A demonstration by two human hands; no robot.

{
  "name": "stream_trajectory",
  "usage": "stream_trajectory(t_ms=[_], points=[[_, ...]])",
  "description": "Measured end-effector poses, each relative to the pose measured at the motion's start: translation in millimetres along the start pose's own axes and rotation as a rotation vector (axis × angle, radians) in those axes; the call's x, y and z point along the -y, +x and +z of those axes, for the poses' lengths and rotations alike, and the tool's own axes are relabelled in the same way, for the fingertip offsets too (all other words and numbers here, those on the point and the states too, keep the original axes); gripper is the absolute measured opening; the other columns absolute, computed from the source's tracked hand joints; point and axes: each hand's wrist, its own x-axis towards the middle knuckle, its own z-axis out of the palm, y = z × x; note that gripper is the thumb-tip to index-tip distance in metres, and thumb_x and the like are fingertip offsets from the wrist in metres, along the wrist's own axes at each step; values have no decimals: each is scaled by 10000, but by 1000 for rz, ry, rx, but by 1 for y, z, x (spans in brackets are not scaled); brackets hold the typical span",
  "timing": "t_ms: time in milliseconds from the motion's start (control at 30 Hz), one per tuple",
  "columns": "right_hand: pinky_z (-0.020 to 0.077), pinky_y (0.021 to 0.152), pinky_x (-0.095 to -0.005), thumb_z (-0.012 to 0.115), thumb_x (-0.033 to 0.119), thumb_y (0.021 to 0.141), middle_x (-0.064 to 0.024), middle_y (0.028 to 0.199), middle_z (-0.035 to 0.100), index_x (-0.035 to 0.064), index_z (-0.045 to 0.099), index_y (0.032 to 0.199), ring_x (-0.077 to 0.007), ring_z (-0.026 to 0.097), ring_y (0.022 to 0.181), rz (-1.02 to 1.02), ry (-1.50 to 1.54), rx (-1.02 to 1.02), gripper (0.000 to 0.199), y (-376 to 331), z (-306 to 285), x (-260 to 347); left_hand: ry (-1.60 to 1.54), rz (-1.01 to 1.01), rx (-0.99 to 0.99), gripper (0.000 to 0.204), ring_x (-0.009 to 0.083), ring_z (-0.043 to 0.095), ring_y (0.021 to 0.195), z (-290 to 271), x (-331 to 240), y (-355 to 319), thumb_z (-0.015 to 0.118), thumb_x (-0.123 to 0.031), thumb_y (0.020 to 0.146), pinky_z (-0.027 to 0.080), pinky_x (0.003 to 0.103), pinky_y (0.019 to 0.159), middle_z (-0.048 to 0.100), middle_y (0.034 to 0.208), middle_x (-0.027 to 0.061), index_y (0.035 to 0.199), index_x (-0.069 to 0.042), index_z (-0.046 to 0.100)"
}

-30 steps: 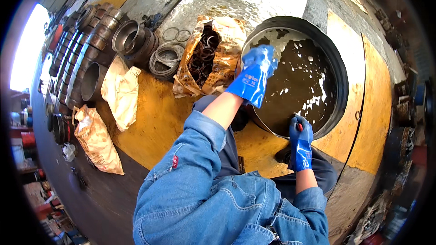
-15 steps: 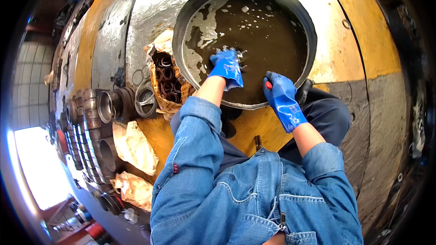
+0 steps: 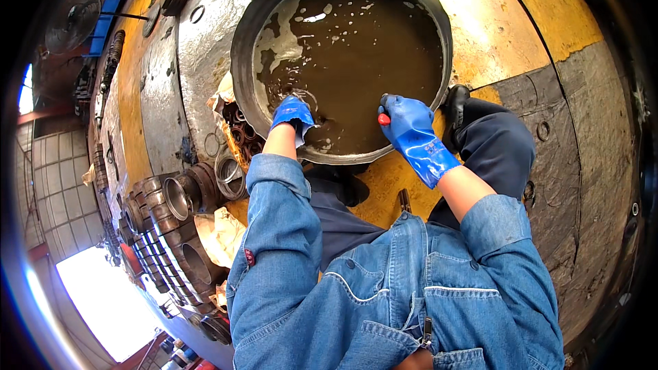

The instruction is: The person sits on the floor and cleans small metal rings by dipping them into a bucket of dark liquid and scrubbing them with a wire brush. The person repeatedly dips the rings into the liquid and scrubs them before placing them into a nearby container.

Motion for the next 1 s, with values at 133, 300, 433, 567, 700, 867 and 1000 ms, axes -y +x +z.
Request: stream_trajectory(t_ms=[133,300,433,567,700,867,1000], points=[[592,743,-512,715,196,907,-117,920,770,138,722,980,-374,756,874,64,-29,54,94,1,-7,3,171,137,146,312,361,781,1086,-36,-34,-16,854,-274,723,643,435,952,807,1137,174,1016,-168,880],[585,750,-527,731,191,888,-111,920,767,144,719,971,-375,756,886,45,-11,29,96,1,-5,-4,22,210,107,280,432,756,1092,-67,-80,-43,780,-165,780,622,470,925,773,1125,259,1027,-49,841],[595,767,-521,755,202,873,-105,935,773,159,735,988,-369,760,900,46,-36,49,124,3,-5,1,-400,-8,72,352,462,717,1186,-50,-94,-38,732,-244,854,595,519,986,741,1236,289,1119,-29,819],[598,778,-530,759,230,879,-107,947,780,157,750,998,-365,768,915,90,-26,102,140,5,-8,-2,-363,91,54,337,450,746,1140,-48,-110,-38,740,-264,821,609,502,973,769,1163,277,1051,-43,848],[598,788,-543,759,239,878,-119,935,781,157,755,986,-371,768,912,88,-56,81,136,6,-3,-2,-483,8,44,368,478,717,1142,-61,-123,-42,786,-279,826,585,534,966,746,1198,295,1081,-15,814],[601,743,-531,769,265,884,-123,926,784,156,761,968,-370,775,875,-29,-3,-5,137,5,3,-12,-433,82,-59,287,465,751,1101,-57,-136,-37,769,-187,858,602,530,925,759,1107,324,1054,19,809],[597,819,-520,717,269,971,-156,970,778,123,751,1005,-410,749,926,15,-2,21,153,2,-11,-9,-448,21,37,262,425,781,1054,-81,-146,-39,795,-140,816,636,482,860,790,1091,260,1052,-33,834]])
